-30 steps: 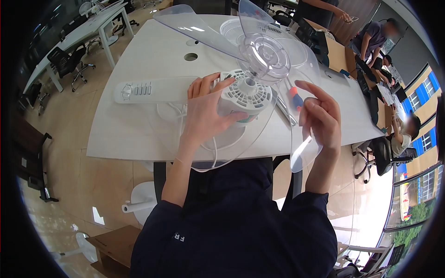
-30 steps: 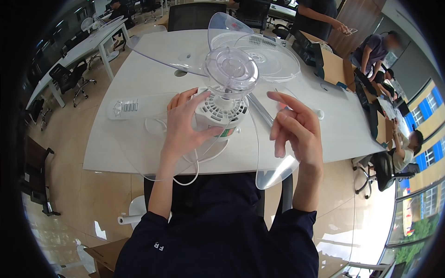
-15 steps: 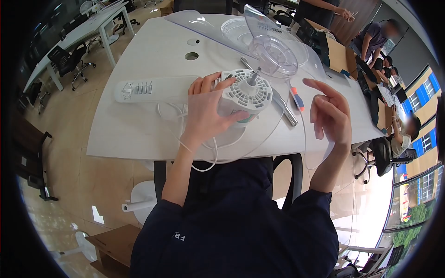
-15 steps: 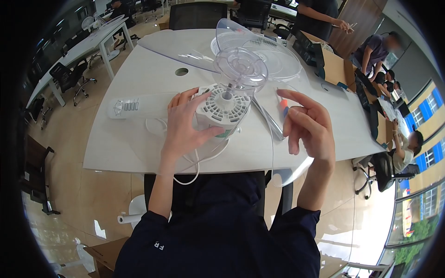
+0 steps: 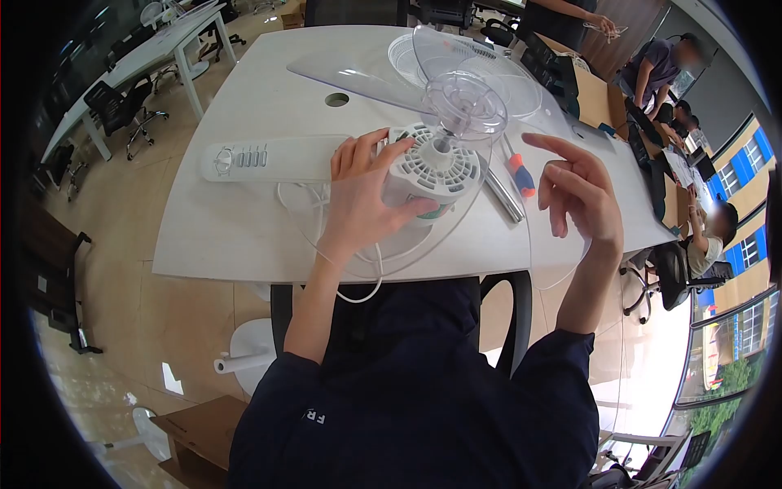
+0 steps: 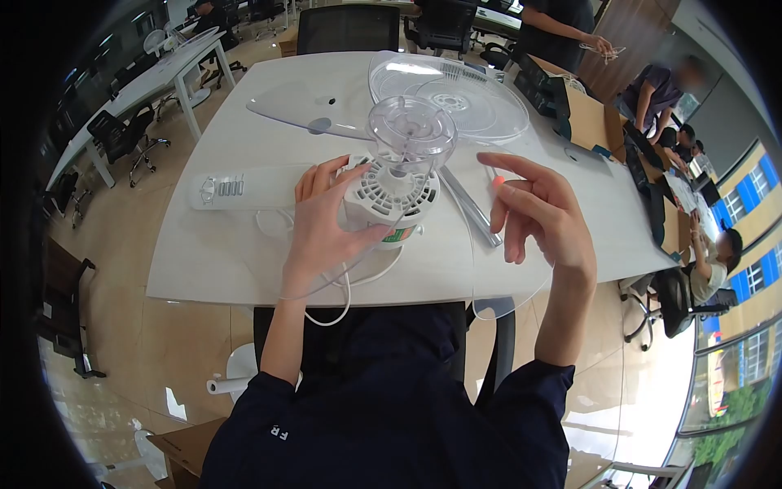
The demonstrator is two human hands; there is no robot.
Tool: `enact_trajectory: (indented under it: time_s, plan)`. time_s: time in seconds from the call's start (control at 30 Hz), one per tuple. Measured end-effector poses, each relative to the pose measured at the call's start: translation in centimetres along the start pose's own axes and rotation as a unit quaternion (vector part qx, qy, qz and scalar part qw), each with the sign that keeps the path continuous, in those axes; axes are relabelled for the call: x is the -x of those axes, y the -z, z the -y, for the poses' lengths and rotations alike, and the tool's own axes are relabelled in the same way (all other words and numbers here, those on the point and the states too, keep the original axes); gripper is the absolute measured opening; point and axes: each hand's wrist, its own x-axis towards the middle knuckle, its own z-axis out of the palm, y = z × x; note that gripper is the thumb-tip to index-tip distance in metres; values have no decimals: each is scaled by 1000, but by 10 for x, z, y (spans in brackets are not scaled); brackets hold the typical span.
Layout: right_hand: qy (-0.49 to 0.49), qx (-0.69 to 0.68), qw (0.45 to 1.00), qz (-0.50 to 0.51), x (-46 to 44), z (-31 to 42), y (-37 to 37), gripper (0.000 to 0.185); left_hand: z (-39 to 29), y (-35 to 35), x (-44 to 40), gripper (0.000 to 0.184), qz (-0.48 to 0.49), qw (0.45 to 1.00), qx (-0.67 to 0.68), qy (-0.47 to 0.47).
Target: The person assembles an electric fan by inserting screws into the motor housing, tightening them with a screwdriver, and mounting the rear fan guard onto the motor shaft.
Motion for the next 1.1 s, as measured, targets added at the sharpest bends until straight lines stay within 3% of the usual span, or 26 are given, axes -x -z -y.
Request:
enact_trajectory:
  time_s: [0.47,0.67,0.73,0.83,0.93,1.1]
  plan:
    - [-2,58,997,41,-3,-7,5,59,1,0,0,83,1,1000,4,5]
    - [27,125,991,-32,-11,-16,21,51,2,1,-2,83,-1,1000,2,1]
    - [136,108,979,-103,-23,-22,34,45,0,2,-3,84,7,1000,10,6]
    - [213,113,950,-201,-34,-28,59,40,2,2,-3,83,3,1000,-7,6]
    - [225,142,930,-255,-29,-35,75,36,-2,5,-3,83,20,1000,-4,20]
    - [317,89,927,-180,-25,-36,70,28,3,6,-7,84,22,1000,-2,15]
